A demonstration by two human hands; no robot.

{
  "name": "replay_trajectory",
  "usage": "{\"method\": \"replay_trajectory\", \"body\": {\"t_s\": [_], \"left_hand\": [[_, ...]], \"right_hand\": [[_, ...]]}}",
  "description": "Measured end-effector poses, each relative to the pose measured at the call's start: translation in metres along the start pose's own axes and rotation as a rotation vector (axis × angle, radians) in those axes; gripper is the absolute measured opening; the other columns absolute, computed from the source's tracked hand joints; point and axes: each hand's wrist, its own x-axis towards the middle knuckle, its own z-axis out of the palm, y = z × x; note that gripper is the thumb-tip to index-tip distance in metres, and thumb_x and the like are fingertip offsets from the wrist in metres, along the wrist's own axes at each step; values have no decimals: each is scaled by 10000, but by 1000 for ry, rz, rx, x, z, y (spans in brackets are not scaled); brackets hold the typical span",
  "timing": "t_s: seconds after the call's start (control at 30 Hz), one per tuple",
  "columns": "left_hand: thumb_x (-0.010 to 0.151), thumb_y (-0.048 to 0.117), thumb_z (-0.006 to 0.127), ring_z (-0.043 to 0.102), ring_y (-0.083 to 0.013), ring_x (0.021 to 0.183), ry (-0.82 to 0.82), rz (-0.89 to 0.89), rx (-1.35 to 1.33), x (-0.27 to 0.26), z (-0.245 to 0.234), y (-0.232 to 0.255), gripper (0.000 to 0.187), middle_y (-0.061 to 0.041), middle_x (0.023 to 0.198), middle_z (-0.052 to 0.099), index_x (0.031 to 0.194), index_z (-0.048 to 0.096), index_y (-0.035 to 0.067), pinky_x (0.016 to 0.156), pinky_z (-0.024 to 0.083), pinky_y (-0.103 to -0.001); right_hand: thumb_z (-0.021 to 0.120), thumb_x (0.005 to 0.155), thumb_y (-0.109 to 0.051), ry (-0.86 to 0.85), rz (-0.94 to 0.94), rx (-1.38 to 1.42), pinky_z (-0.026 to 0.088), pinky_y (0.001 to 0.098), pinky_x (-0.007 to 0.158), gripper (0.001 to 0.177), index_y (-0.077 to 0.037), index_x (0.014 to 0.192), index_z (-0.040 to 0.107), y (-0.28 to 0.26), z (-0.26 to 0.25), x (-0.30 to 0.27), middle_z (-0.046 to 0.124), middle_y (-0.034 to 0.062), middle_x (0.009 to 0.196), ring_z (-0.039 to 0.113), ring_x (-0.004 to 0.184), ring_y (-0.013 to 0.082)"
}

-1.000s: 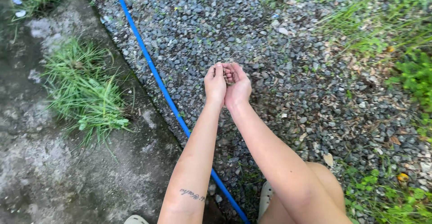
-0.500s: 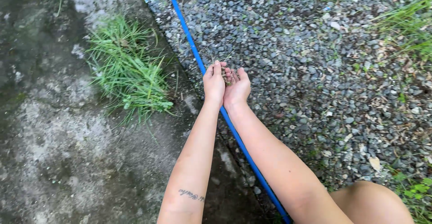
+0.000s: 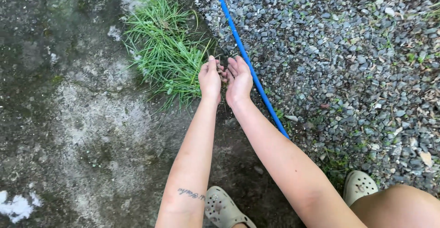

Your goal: Manually pulling weeds and small plants from a gravel garden area.

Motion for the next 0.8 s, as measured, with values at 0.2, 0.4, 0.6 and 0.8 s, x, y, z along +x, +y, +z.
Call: {"method": "replay_trajectory", "body": {"t_s": [0.2,0.4,0.6,0.8], "left_hand": [[980,729,323,557,-270,1058,80,-36,135,16,-36,48,853,-170,1254,603,1457,443,32,900,453,-435],[918,774,248,185,-302,1553,23,-20,124,13,-41,67,1012,-143,1696,150,1627,121,64,1225,176,-477],[1020,474,476,546,-313,1359,-95,-142,287,9,-13,52,651,-190,1473,574,1437,519,-25,1069,451,-476],[996,-43,401,656,-221,1210,-374,-42,302,22,22,-2,416,-137,1337,649,1375,566,0,956,537,-312]], "right_hand": [[483,1006,-451,-217,59,-484,72,411,1244,664,-82,1550,387,-9,41,-37,359,59,1647,209,1559,206],[454,1011,-489,-204,18,-572,55,477,1251,678,-90,1556,392,-14,41,-27,337,64,1667,184,1576,224],[431,975,-553,-96,104,-488,144,605,1180,668,-150,1505,467,-34,28,-22,379,66,1642,194,1555,303],[474,975,-554,-56,25,-324,306,531,1126,655,-94,1438,531,-63,0,-9,493,141,1555,354,1486,300]]}}
